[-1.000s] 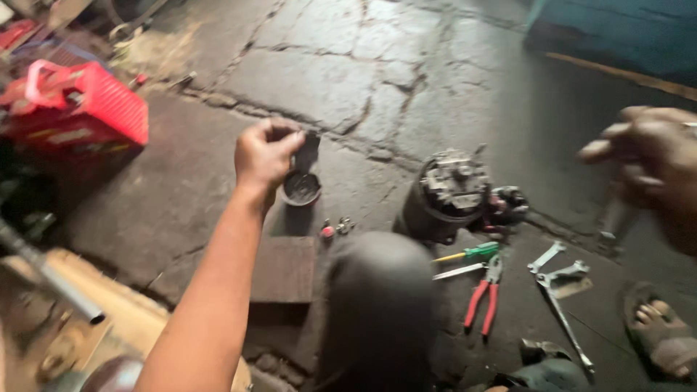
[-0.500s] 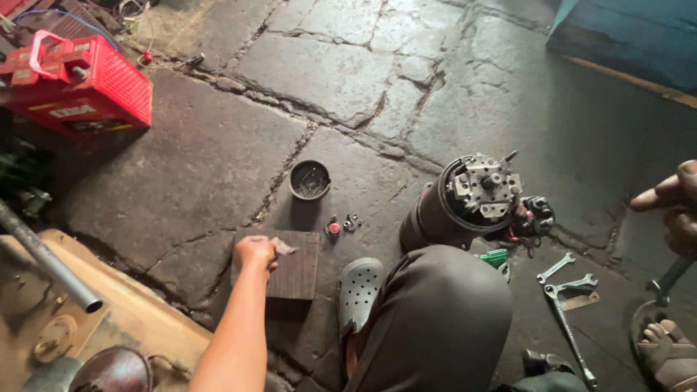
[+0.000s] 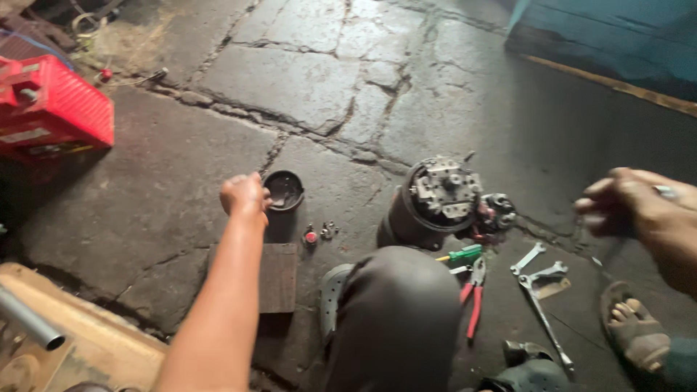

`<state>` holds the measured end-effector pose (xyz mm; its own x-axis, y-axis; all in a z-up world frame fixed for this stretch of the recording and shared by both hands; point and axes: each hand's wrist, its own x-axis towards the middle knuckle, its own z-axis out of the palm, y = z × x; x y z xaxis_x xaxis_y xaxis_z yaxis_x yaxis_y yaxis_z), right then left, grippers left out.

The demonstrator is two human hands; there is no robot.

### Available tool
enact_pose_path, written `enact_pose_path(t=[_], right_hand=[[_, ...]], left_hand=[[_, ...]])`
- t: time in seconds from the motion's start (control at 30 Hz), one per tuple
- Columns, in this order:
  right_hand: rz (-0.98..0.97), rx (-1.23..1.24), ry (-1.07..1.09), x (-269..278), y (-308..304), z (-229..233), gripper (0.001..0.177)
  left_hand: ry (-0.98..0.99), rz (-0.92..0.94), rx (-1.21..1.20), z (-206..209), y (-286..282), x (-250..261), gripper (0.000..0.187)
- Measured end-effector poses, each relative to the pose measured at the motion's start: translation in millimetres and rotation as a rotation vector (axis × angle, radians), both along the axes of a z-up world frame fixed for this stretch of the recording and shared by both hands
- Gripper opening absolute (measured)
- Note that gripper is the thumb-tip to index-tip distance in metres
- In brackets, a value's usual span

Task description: The person sits on the floor and uses a wrench to loosen and remove bolts from a cylindrical mechanical component. They then use pliers to manipulate small parts within the assembly and inspect the internal structure.

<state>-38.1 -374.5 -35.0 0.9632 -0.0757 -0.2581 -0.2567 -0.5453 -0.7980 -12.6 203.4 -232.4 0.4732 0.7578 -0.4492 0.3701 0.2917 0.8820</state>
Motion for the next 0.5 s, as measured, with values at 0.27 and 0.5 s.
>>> enact_pose_path(t=[0.27, 0.5], right_hand=[[0.319, -0.37, 0.27, -0.2, -15.5, -79.8, 0.051], [0.63, -0.683, 0.447, -33.7, 10.8, -97.9, 0.055]], left_hand=[[-0.38, -0.747, 0.267, 216.4, -132.0, 32.7, 0.024], [0.106, -1.519, 1.018, 273.9, -260.4, -2.7, 0.107]])
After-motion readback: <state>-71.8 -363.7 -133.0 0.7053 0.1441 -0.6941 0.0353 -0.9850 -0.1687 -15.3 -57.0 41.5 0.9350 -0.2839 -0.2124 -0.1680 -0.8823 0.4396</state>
